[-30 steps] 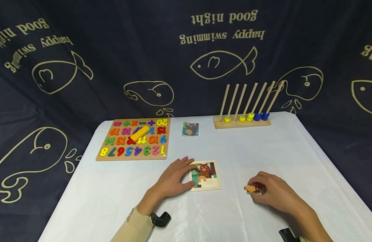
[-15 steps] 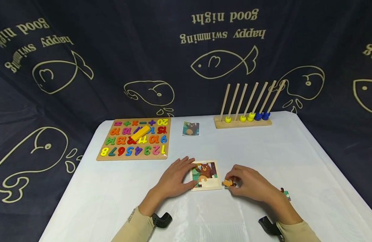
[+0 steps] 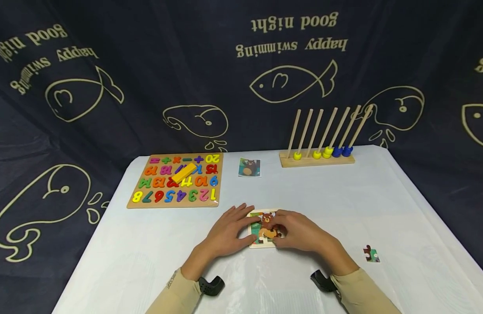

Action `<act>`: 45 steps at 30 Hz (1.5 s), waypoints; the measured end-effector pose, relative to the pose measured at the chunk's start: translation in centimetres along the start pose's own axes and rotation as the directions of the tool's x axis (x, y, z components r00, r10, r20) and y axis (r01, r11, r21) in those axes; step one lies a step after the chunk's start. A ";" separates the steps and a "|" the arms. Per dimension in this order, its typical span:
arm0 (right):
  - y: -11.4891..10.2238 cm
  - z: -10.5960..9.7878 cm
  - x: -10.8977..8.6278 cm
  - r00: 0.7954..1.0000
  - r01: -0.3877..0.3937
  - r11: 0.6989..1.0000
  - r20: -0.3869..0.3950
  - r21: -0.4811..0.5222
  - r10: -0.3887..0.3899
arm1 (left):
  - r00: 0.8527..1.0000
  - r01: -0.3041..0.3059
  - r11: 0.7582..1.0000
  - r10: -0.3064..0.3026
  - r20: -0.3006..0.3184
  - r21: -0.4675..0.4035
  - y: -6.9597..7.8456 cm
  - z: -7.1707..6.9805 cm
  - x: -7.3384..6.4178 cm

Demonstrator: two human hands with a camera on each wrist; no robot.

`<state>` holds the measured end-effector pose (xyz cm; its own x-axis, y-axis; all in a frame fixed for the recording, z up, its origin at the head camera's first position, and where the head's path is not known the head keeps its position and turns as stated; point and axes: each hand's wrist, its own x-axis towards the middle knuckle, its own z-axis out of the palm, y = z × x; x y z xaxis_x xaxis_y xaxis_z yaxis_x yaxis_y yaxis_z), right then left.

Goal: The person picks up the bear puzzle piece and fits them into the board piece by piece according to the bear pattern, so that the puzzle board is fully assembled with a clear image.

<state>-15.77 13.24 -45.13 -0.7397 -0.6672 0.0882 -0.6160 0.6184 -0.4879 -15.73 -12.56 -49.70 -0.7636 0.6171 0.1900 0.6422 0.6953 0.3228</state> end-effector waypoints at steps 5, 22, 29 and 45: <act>-0.5 0.4 0.7 0.999 0.042 0.999 0.017 -0.012 -0.041 | 1.000 -0.010 1.000 0.010 -0.003 0.002 0.2 -0.1 0.1; -0.7 0.5 0.7 0.999 0.036 0.999 0.029 -0.039 -0.034 | 0.995 0.051 0.998 -0.053 -0.084 -0.024 1.3 0.2 0.4; -0.4 0.6 1.0 1.000 0.012 0.999 0.014 0.041 -0.012 | 0.991 0.079 0.997 -0.079 -0.108 -0.011 1.4 0.4 0.5; 0.6 0.8 0.9 1.000 0.004 0.996 -0.014 0.085 -0.003 | 0.988 0.080 0.997 -0.082 -0.129 -0.022 1.7 0.6 0.7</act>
<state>-16.57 12.66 -46.02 -0.7415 -0.6632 0.1015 -0.5937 0.5781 -0.5597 -15.13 -10.76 -49.56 -0.8159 0.5054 0.2810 0.5777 0.7341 0.3570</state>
